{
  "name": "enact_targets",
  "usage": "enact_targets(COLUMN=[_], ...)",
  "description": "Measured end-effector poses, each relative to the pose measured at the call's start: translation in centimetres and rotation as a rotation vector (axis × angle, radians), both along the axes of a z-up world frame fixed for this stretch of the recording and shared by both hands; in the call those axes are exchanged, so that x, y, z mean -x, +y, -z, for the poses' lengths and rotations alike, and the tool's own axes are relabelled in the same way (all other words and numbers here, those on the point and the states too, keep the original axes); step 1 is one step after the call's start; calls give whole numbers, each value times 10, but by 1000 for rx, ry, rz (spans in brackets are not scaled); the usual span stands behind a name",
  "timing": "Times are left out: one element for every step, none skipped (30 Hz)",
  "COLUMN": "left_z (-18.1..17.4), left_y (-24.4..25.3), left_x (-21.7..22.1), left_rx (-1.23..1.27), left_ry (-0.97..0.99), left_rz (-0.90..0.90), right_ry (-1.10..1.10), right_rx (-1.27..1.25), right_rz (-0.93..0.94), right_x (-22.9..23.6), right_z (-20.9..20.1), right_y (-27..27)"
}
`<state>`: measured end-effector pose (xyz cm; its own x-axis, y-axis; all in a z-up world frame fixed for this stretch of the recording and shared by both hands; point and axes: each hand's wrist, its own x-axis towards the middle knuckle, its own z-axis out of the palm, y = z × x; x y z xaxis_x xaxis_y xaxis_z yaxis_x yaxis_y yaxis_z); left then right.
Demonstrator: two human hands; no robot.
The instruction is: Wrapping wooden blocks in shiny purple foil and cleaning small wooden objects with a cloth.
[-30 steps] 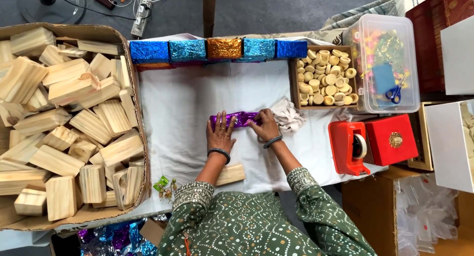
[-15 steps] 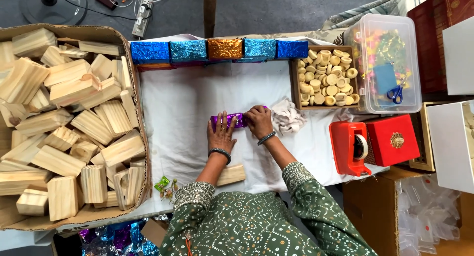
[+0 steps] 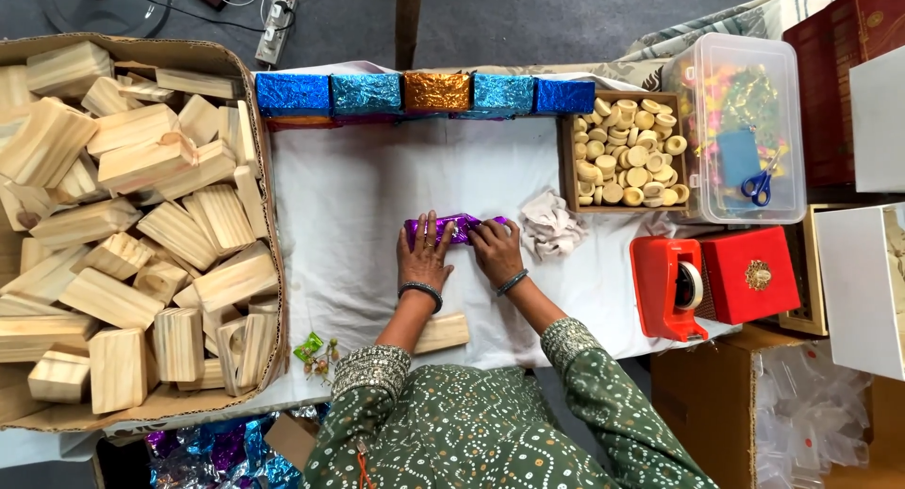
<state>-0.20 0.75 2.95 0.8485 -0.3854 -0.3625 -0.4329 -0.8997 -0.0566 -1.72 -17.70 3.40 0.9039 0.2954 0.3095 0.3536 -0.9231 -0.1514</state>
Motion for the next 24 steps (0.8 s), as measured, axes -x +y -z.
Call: enact_targets(left_z=[0,0,0,0,-1,-1,-1,0,1,0,0,-1,0,0,1,1,1,1,1,0,0,1,2,4], left_y=[0,0,-1,-1,-1,0,-1,-1,-1,-2,-2,-1,0,-1,-1,-1,-1,-1,-1,-1,0,0,-1,-1], left_x=[0,-1,-2,-1,0,-1,-1,-1,-1,-2,-3,-2,-1,-2,-2,-2,-2,-1,-1,-1,-1,-1,-1,-1], left_rx=[0,-4,-8,-8,-10,-13,-14,-12,-11,-12,-9,-7,-9,-6,-3,-3,1,4,4,8,11,12,14,17], left_ry=[1,2,4,5,14,23,22,31,40,39,40,43,44,42,40,39,35,33,32,28,23,23,19,16], left_rz=[1,3,6,7,7,5,6,4,3,3,2,1,0,1,2,3,2,0,-1,-1,-1,-5,-4,-3], right_ry=[1,24,48,49,82,115,114,130,145,144,174,206,207,256,306,305,337,371,371,376,380,381,361,342], right_rx=[0,-30,-60,-60,-88,-115,-116,-112,-108,-109,-105,-102,-103,-120,-137,-137,-167,-197,-196,-232,-268,-267,-294,-320], right_rz=[1,11,21,22,28,33,33,39,45,45,69,93,92,121,151,152,186,219,218,299,380,377,463,550], right_x=[2,3,4,6,7,7,7,7,7,3,-1,-4,-9,-14,-19,-22,-25,-28,-28,-30,-31,-31,-31,-30], right_z=[-3,-7,-11,-16,-21,-25,-22,-19,-16,-9,-2,5,5,5,5,7,9,11,11,10,9,10,11,12], right_y=[1,0,0,1,1,1,-1,-3,-5,-10,-13,-17,-17,-18,-19,-19,-19,-18,-15,-12,-9,-8,-7,-6])
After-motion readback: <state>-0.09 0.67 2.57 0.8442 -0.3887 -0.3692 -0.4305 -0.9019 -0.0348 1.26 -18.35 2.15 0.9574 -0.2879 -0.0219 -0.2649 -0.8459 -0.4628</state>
